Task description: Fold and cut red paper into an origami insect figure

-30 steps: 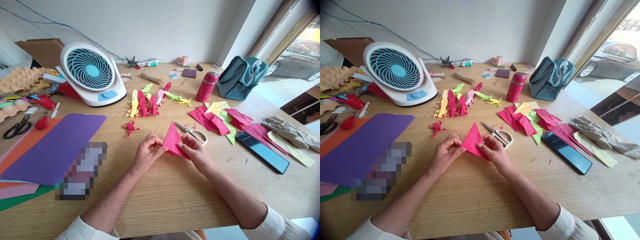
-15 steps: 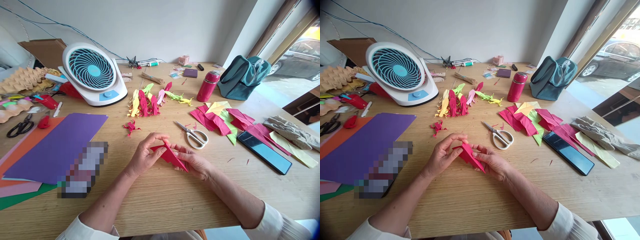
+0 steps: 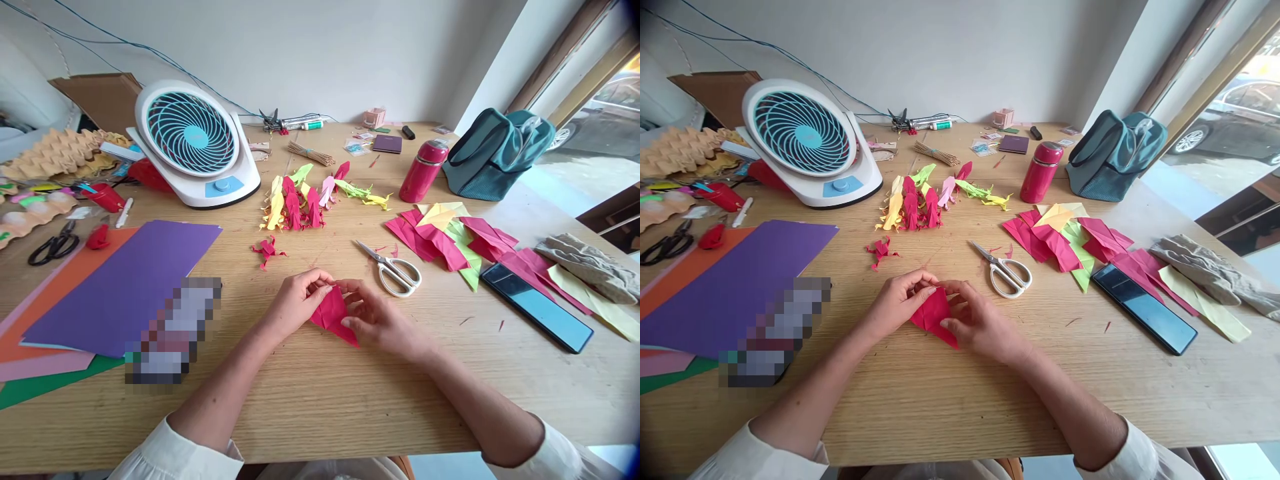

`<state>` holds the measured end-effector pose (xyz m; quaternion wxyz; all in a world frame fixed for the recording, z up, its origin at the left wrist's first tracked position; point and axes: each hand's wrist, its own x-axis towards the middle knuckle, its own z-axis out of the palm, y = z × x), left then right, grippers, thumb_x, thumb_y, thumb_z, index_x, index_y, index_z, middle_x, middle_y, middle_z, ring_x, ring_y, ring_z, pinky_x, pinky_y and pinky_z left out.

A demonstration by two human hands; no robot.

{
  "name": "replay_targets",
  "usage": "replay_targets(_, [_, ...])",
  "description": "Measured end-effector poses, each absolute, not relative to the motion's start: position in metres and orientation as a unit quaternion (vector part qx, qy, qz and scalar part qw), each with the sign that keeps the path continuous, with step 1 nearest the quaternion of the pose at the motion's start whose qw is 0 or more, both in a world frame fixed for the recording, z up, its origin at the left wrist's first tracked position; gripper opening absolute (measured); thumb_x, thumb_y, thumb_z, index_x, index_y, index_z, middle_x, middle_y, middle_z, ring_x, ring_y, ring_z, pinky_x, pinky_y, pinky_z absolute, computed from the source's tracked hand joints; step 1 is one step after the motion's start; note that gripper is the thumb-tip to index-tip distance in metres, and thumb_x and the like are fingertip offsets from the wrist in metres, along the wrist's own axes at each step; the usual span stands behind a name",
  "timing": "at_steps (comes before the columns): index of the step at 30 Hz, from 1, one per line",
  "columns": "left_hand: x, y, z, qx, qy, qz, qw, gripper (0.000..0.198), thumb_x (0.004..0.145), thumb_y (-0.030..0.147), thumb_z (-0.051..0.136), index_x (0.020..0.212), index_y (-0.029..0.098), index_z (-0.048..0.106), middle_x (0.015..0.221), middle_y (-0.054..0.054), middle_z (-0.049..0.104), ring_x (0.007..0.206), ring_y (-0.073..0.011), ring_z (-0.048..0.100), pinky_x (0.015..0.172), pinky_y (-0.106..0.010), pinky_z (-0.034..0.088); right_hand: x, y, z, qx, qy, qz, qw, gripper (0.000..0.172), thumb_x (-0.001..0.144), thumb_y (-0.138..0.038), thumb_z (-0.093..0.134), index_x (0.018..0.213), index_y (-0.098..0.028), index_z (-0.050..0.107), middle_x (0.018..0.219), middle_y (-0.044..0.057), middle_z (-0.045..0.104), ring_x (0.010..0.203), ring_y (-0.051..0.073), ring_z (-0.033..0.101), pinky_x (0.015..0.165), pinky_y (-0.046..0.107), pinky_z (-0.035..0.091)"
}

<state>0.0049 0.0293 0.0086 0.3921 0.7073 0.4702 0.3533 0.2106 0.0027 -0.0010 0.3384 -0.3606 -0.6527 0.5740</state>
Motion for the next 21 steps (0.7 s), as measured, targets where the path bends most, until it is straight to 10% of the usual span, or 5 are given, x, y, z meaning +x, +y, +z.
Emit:
replay_targets(11, [0.003,0.033,0.002,0.715,0.472,0.337,0.390,0.018,0.092,0.015,0.049,0.097,0.018,0.066,0.095,-0.003,0.073,0.087,-0.0154,0.069,0.077,-0.025,0.051,0.209,0.006,-0.008,-0.415,-0.704,0.473,0.330,0.048,0.083,-0.012,0.062,0.129,-0.025,0.057,0.089,-0.001,0.054,0.067,0.011,0.049,0.060,0.025,0.042])
replay_targets(21, [0.003,0.032,-0.002,0.746,0.468,0.304,0.363,0.021,0.090,0.013,0.052,0.104,0.022,0.066,0.088,0.000,0.075,0.079,-0.0154,0.070,0.075,-0.025,0.052,0.209,0.009,-0.013,-0.344,-0.603,0.615,0.373,0.043,0.086,-0.022,0.064,0.128,-0.026,0.054,0.094,0.001,0.061,0.080,0.014,0.060,0.068,0.026,0.048])
